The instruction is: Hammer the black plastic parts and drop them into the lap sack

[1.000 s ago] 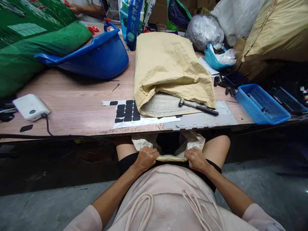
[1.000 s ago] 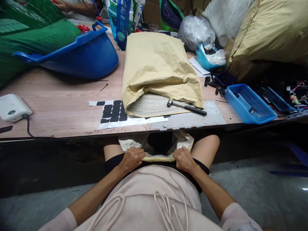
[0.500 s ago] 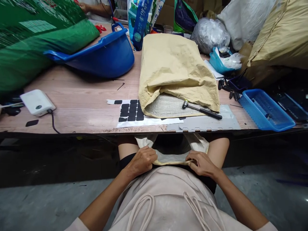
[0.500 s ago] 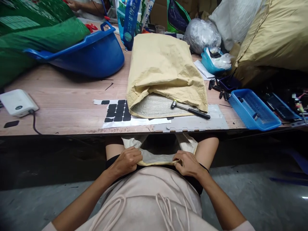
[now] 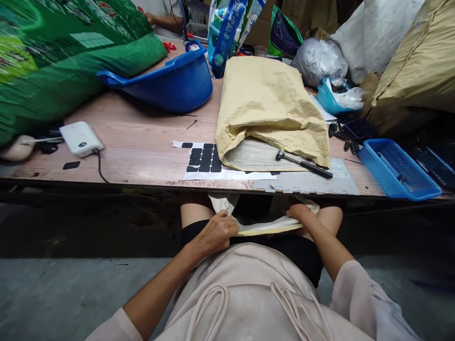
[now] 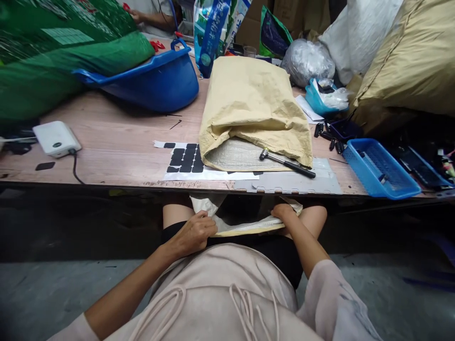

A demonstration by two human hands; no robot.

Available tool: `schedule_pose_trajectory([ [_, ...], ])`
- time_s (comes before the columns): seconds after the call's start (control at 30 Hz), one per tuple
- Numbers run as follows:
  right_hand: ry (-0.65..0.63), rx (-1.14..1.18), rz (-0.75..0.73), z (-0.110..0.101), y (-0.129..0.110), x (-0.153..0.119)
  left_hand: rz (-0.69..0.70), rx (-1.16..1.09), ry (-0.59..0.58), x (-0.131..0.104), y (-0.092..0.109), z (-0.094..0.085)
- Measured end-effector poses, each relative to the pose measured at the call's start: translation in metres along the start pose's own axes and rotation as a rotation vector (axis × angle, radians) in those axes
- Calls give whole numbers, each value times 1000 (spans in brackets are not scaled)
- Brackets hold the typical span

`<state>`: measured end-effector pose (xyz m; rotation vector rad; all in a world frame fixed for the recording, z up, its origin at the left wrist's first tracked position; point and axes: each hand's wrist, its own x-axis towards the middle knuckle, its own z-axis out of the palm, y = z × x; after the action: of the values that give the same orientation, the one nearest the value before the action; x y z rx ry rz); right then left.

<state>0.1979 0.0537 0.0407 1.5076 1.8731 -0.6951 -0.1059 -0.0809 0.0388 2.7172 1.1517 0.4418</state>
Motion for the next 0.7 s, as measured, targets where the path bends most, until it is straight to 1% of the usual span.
schedule_pose_trajectory([
  [0.1, 8, -32, 47, -1, 3, -11, -21, -32, -7, 1, 4, -3],
  [0.13, 26, -27, 28, 1, 1, -19, -28, -56, -17, 2, 5, -6],
  [0.17, 44, -6, -20, 2, -1, -28, -37, -89, -29, 2, 7, -10],
  [0.2, 65, 46, -114, 2, -3, -38, -44, -132, -39, 3, 10, -15],
  [0.23, 75, 135, -247, 0, -3, -48, -48, -184, -42, 4, 12, -22],
  [0.27, 58, 249, -413, -4, -2, -58, -49, -240, -35, 5, 14, -29],
  [0.3, 18, 374, -559, -11, 1, -67, -52, -295, -16, 6, 15, -38],
  [0.33, 13, 502, -653, -20, 6, -72, -62, -341, 19, 9, 16, -46],
  [0.37, 80, 612, -702, -32, 13, -75, -79, -376, 66, 15, 15, -54],
  [0.4, 203, 677, -716, -45, 20, -73, -105, -401, 125, 23, 12, -61],
  [0.43, 400, 703, -681, -59, 27, -68, -139, -422, 186, 34, 8, -67],
  [0.47, 613, 681, -606, -72, 35, -58, -182, -438, 244, 48, 2, -71],
  [0.5, 819, 617, -503, -83, 41, -46, -233, -455, 293, 66, -7, -75],
  [0.53, 978, 528, -387, -93, 47, -32, -287, -472, 319, 87, -16, -77],
  [0.57, 1051, 436, -287, -99, 51, -18, -355, -464, 328, 110, -27, -78],
  [0.63, 1080, 302, -153, -103, 56, 9, -506, -398, 290, 157, -47, -77],
  [0.7, 1171, 214, -82, -97, 59, 27, -616, -315, 171, 199, -66, -71],
])
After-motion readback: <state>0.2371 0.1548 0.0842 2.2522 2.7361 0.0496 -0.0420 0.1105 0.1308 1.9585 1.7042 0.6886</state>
